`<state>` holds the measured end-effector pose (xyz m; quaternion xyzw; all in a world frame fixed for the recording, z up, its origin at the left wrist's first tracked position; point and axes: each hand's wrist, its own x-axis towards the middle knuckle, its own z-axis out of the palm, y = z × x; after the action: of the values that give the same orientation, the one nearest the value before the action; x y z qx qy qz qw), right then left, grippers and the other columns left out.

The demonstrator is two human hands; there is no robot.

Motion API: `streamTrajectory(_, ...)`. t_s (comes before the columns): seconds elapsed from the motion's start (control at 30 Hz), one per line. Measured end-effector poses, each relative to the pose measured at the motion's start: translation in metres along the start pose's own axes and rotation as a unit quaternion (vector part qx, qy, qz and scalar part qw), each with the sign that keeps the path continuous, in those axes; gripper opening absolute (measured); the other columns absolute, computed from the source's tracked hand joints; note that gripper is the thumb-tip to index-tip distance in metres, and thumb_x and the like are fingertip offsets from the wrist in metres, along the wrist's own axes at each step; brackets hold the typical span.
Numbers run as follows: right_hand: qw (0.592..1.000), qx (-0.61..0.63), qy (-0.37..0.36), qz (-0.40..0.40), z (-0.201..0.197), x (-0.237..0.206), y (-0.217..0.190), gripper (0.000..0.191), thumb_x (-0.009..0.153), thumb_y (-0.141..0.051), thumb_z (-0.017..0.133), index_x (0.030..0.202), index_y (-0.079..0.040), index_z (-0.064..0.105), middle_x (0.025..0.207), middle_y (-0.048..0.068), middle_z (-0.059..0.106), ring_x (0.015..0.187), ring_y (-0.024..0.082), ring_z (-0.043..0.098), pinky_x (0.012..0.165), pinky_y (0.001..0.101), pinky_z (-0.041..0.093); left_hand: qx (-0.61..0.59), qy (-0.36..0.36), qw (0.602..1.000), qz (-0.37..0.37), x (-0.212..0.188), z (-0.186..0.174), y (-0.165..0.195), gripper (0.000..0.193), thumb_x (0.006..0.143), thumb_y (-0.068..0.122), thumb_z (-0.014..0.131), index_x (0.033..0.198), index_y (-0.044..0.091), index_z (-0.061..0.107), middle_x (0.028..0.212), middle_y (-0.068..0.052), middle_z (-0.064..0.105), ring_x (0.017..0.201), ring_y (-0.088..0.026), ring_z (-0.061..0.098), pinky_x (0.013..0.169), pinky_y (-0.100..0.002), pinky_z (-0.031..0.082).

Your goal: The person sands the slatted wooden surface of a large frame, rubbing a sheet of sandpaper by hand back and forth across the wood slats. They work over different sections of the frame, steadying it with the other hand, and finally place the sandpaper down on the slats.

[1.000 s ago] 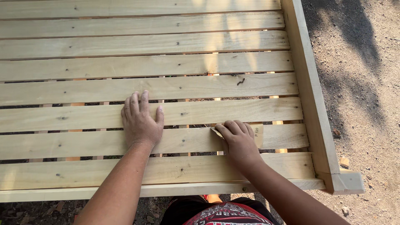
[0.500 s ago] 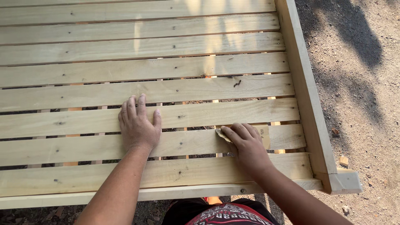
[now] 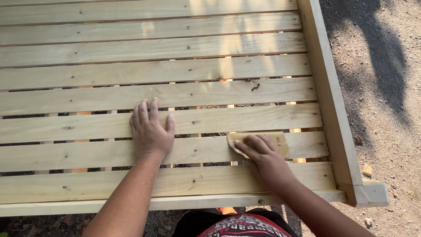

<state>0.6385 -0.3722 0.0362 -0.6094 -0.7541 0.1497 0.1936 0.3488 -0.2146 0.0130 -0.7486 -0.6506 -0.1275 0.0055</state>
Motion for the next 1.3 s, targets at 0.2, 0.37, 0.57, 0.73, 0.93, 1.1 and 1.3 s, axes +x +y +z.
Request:
streamTrajectory(0.2,0.994,-0.030,-0.040,0.094,-0.040,-0.048,0.062,0.056,0.087,-0.021,0.066,0.142,-0.030,0.059,0.150,0.005,0.049,0.143,0.029,0.038,0.119,0.0436,0.030,0.006,-0.001,1.000,0.001,0.001,0.003,0.001,0.066,0.098,0.045,0.053,0.153,0.009,0.041,0.152,-0.019,0.038,0.144,-0.034,0.031,0.121,-0.051,0.022)
streamTrajectory(0.37,0.988,-0.046,-0.147,0.032,-0.051,-0.049,0.094,0.055,0.099,-0.039,0.048,0.154,-0.034,0.043,0.169,0.003,0.023,0.157,0.030,0.006,0.122,0.0491,0.002,0.007,-0.005,1.000,0.005,0.000,0.002,0.003,0.067,0.099,0.044,0.052,0.154,0.009,0.039,0.154,-0.018,0.037,0.146,-0.034,0.030,0.122,-0.051,0.022)
streamTrajectory(0.57,0.982,-0.177,-0.071,-0.021,-0.034,-0.040,0.087,0.057,0.095,-0.050,0.043,0.152,-0.045,0.036,0.166,0.002,0.020,0.157,0.030,0.002,0.123,0.0533,-0.001,0.011,0.010,0.999,0.035,-0.002,0.003,0.002,0.069,0.098,0.043,0.053,0.154,0.004,0.037,0.153,-0.021,0.038,0.144,-0.036,0.033,0.121,-0.053,0.023)
streamTrajectory(0.73,0.979,-0.169,-0.039,-0.109,0.038,0.027,-0.007,0.056,0.097,-0.056,0.043,0.153,-0.051,0.037,0.167,-0.004,0.023,0.154,0.027,0.010,0.122,0.0518,-0.001,-0.014,0.004,0.999,0.044,-0.001,0.010,0.002,0.073,0.097,0.043,0.054,0.154,0.001,0.036,0.154,-0.024,0.036,0.144,-0.039,0.032,0.120,-0.055,0.023)
streamTrajectory(0.93,0.987,-0.142,-0.043,-0.066,0.072,0.045,-0.048,0.055,0.100,-0.055,0.043,0.154,-0.048,0.039,0.167,-0.006,0.024,0.155,0.025,0.011,0.123,0.0501,0.001,-0.055,-0.015,0.996,0.069,-0.001,0.020,-0.004,0.076,0.096,0.043,0.056,0.155,0.001,0.033,0.156,-0.023,0.034,0.147,-0.038,0.029,0.120,-0.055,0.020)
streamTrajectory(1.1,0.966,-0.209,-0.108,0.106,0.010,-0.006,0.024,0.059,0.101,-0.056,0.031,0.158,-0.046,0.024,0.170,-0.002,0.011,0.156,0.023,0.000,0.122,0.0481,-0.005,-0.092,-0.021,0.993,0.065,-0.001,0.024,-0.003,0.076,0.096,0.042,0.055,0.156,0.002,0.030,0.159,-0.018,0.033,0.151,-0.032,0.025,0.122,-0.054,0.017)
streamTrajectory(1.3,0.955,-0.259,-0.026,0.145,0.038,0.014,-0.014,0.059,0.104,-0.054,0.027,0.161,-0.041,0.018,0.170,0.002,0.003,0.154,0.030,-0.008,0.120,0.0553,-0.010,-0.142,-0.028,0.985,0.094,0.002,0.013,-0.002,0.073,0.094,0.037,0.059,0.155,0.006,0.033,0.160,-0.018,0.031,0.152,-0.033,0.023,0.122,-0.054,0.017)
